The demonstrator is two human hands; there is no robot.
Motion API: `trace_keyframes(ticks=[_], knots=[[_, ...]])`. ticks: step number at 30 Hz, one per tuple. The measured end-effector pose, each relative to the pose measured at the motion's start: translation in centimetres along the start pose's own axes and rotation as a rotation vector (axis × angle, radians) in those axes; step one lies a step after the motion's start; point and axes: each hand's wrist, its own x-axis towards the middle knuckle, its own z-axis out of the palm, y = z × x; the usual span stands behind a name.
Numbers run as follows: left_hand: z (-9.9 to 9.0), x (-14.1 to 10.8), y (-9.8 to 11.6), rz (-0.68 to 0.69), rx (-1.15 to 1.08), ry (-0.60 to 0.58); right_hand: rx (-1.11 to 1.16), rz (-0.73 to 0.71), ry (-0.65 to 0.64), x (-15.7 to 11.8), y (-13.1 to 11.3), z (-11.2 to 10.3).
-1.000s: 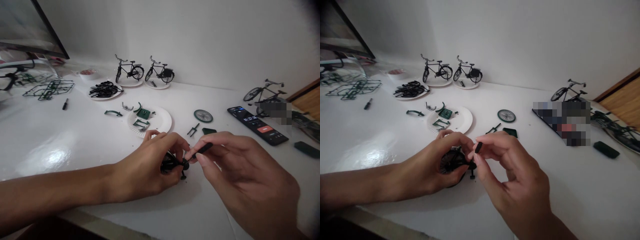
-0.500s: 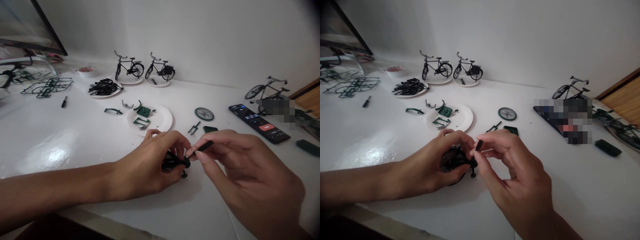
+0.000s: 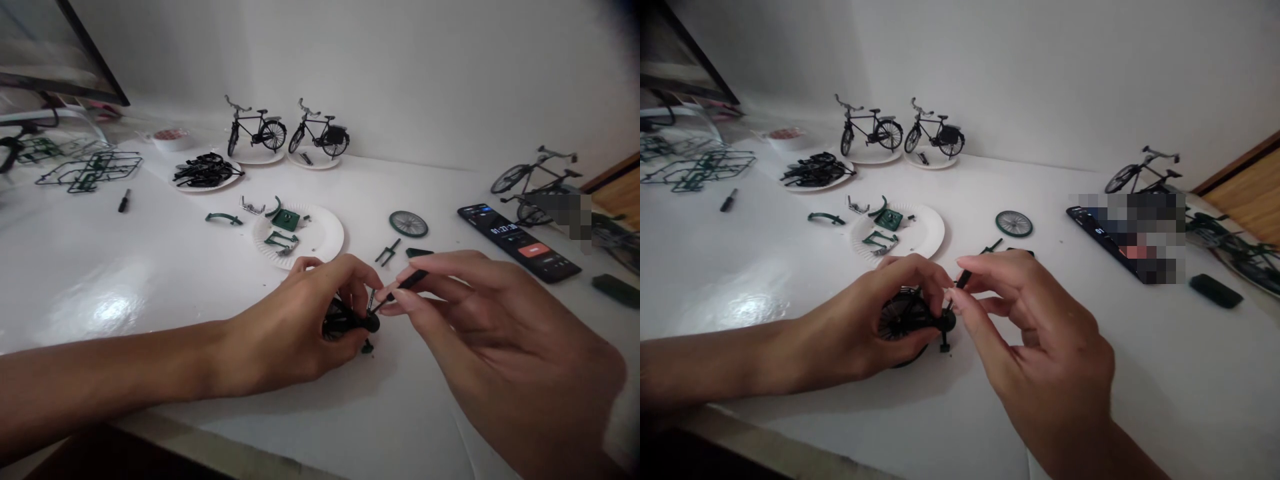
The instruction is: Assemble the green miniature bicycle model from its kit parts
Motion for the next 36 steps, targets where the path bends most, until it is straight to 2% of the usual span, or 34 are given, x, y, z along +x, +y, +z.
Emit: trace_keyframes(ticks=[20, 26, 30, 36], knots=[[0.24, -0.07, -0.08, 0.004, -0.048, 0.005, -0.002, 0.049, 0.006, -0.09, -0.02, 0.04], [0.28, -0.05, -0.25, -0.002, -0.019, 0.021, -0.056, 0.017, 0.032, 0.14, -0.33, -0.08], [0.34, -0.11, -0.3, -0.002, -0.034, 0.018, -0.053, 0.02, 0.009, 0.64, 0.0, -0.28], [0.55, -0.11, -0.37, -0.013, -0.072, 0.01, -0.083, 0.037, -0.093, 0.86, 0.36, -0.55]])
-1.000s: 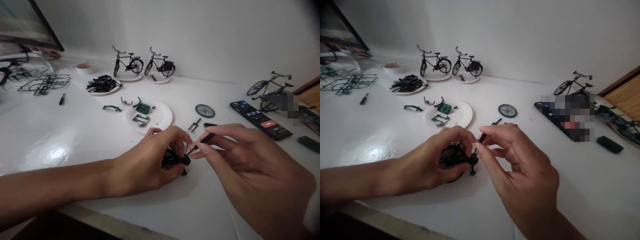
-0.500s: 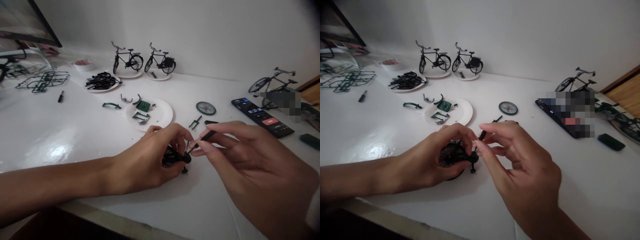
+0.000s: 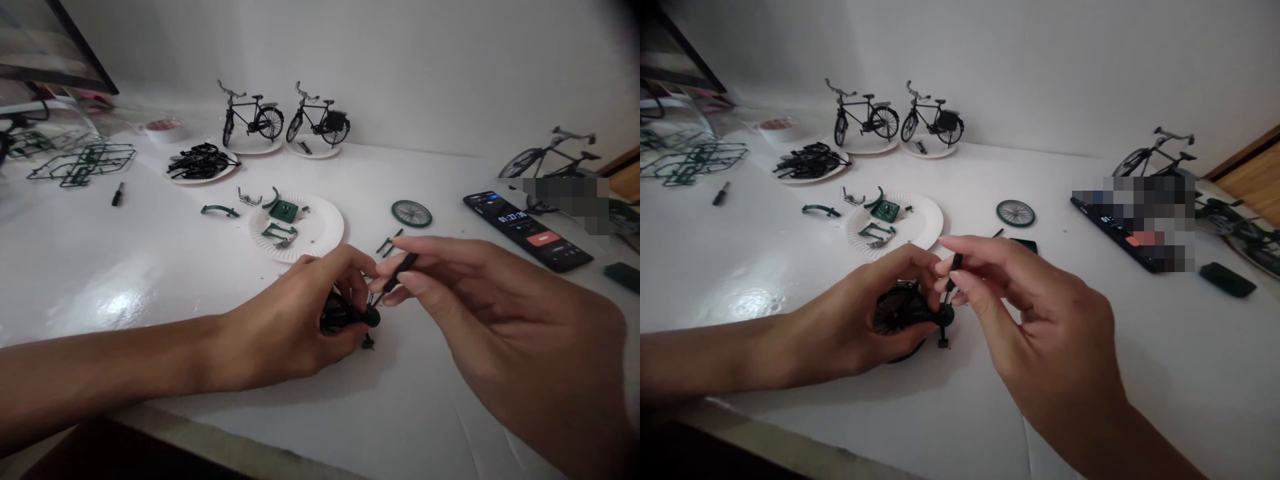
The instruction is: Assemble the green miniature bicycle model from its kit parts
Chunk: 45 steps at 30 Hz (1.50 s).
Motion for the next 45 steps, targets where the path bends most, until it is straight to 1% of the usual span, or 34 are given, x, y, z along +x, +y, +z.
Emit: trace_keyframes(ticks=[6, 10, 12, 19, 21, 26, 28, 31, 34, 36, 39, 41, 43, 45], knots=[[0.0, 0.0, -0.1, -0.011, 0.003, 0.003, 0.003, -0.042, 0.031, 0.5, -0.8, 0.1], [0.0, 0.0, -0.1, 0.001, -0.015, -0.003, -0.011, -0.067, -0.036, 0.9, -0.7, 0.1], [0.0, 0.0, -0.1, -0.002, -0.015, -0.009, 0.003, -0.085, -0.044, 0.9, -0.7, 0.1], [0.0, -0.1, -0.3, 0.008, 0.005, 0.001, -0.046, -0.039, 0.01, 0.5, -1.0, -0.1], [0.0, -0.1, -0.3, 0.012, 0.007, -0.003, -0.063, -0.036, -0.004, 0.4, -0.7, -0.2], [-0.1, 0.0, -0.2, 0.019, 0.007, -0.005, -0.02, -0.097, -0.043, 0.1, -0.7, 0.1], [-0.1, 0.0, -0.2, 0.025, 0.001, -0.006, 0.016, -0.08, -0.025, 0.2, -1.0, 0.2], [-0.1, 0.0, -0.3, 0.035, 0.002, -0.011, 0.0, -0.053, 0.015, 0.4, -1.2, 0.2], [-0.1, 0.0, -0.5, 0.043, 0.006, -0.007, -0.051, -0.091, -0.012, 0.4, -1.0, 0.0], [-0.1, 0.0, -0.5, 0.047, 0.009, -0.005, -0.089, -0.092, -0.014, 0.3, -0.8, -0.1], [-0.1, 0.0, -0.5, 0.054, 0.016, -0.006, -0.126, -0.046, 0.061, 0.0, -0.4, 0.1], [-0.1, 0.0, -0.5, 0.057, 0.014, -0.008, -0.119, -0.07, 0.081, 0.0, -0.3, 0.2], [-0.1, 0.0, -0.5, 0.048, 0.006, -0.011, -0.098, -0.129, 0.057, 0.2, -0.3, 0.3], [-0.1, 0.0, -0.6, 0.043, -0.002, -0.01, -0.079, -0.142, 0.025, 0.4, -0.5, 0.4]])
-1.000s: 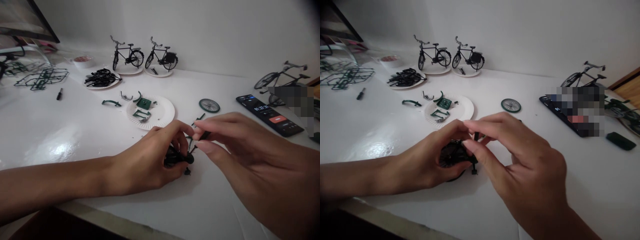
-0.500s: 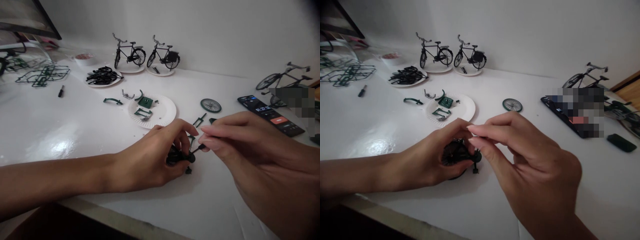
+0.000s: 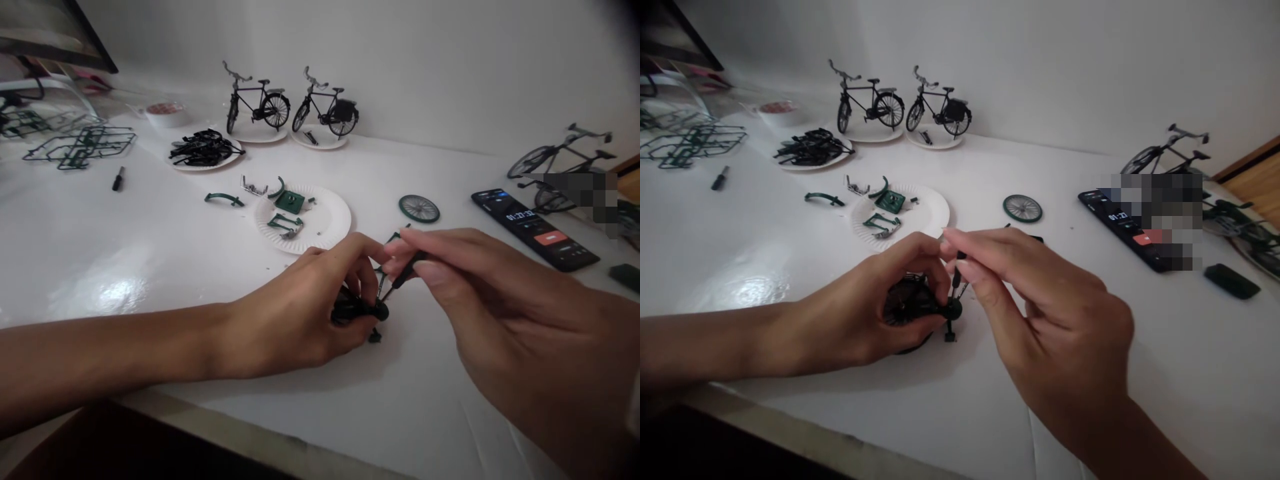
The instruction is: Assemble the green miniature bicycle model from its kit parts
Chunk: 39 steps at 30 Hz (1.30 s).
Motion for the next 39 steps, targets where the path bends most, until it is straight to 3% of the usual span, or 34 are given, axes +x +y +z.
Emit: trace_keyframes(ticks=[5, 11, 16, 21, 26, 31, 33, 36, 39], knots=[[0.02, -0.03, -0.07, 0.018, 0.02, -0.005, 0.045, 0.165, 0.093, 0.26, -0.44, 0.23], [0.05, -0.08, -0.01, 0.004, 0.012, 0.002, -0.004, 0.076, 0.023, -0.23, -0.3, 0.01], [0.04, -0.06, -0.08, 0.026, 0.006, -0.006, -0.05, 0.194, 0.093, -0.35, -0.42, 0.04], [-0.01, 0.0, 0.02, 0.007, -0.011, -0.008, -0.086, 0.067, 0.025, -0.42, -0.26, -0.12], [0.18, -0.01, -0.06, 0.011, -0.005, -0.007, -0.13, 0.227, 0.073, -0.57, -0.41, -0.14], [0.17, -0.07, -0.03, -0.008, 0.006, -0.001, -0.038, 0.133, 0.018, -0.23, -0.54, -0.25], [0.17, -0.08, -0.06, -0.006, 0.005, -0.003, -0.001, 0.182, 0.0, 0.02, -0.58, -0.22], [0.23, -0.11, -0.12, 0.008, 0.004, -0.003, 0.029, 0.314, 0.08, 0.26, -0.61, 0.15], [0.29, -0.15, -0.11, 0.007, 0.042, 0.009, 0.063, 0.307, 0.124, 0.13, -0.45, 0.48]])
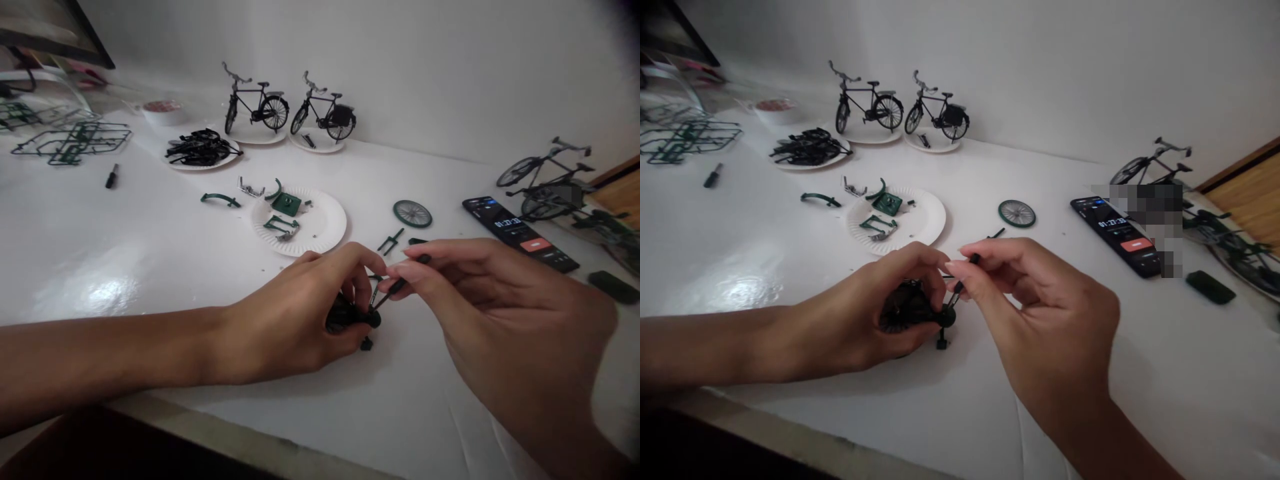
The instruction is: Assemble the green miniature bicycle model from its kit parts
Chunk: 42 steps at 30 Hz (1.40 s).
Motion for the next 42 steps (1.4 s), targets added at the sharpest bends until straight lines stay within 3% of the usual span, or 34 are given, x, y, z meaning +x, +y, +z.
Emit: trace_keyframes(ticks=[6, 14, 19, 27, 35, 39, 42], knots=[[-0.03, -0.11, 0.0, -0.007, 0.048, -0.005, 0.135, -0.146, -0.221, -0.29, 0.32, -0.48], [-0.23, 0.07, 0.13, 0.004, 0.091, -0.025, 0.022, -0.178, -0.111, -0.17, 0.16, -0.44], [-0.35, 0.3, 0.06, 0.05, 0.08, -0.051, 0.08, -0.252, -0.25, -0.25, 0.5, -0.71], [-0.36, 0.24, 0.07, 0.046, 0.093, -0.049, -0.024, -0.116, -0.091, -0.22, 0.32, -0.82], [-0.28, 0.31, -0.12, 0.063, 0.08, -0.036, 0.096, -0.04, -0.229, -0.04, 0.19, -0.92], [-0.36, 0.27, -0.03, 0.056, 0.088, -0.039, 0.116, 0.054, -0.132, 0.15, 0.27, -0.6], [-0.4, 0.22, 0.02, 0.059, 0.09, -0.038, 0.057, -0.004, -0.09, -0.15, 0.38, -0.47]])
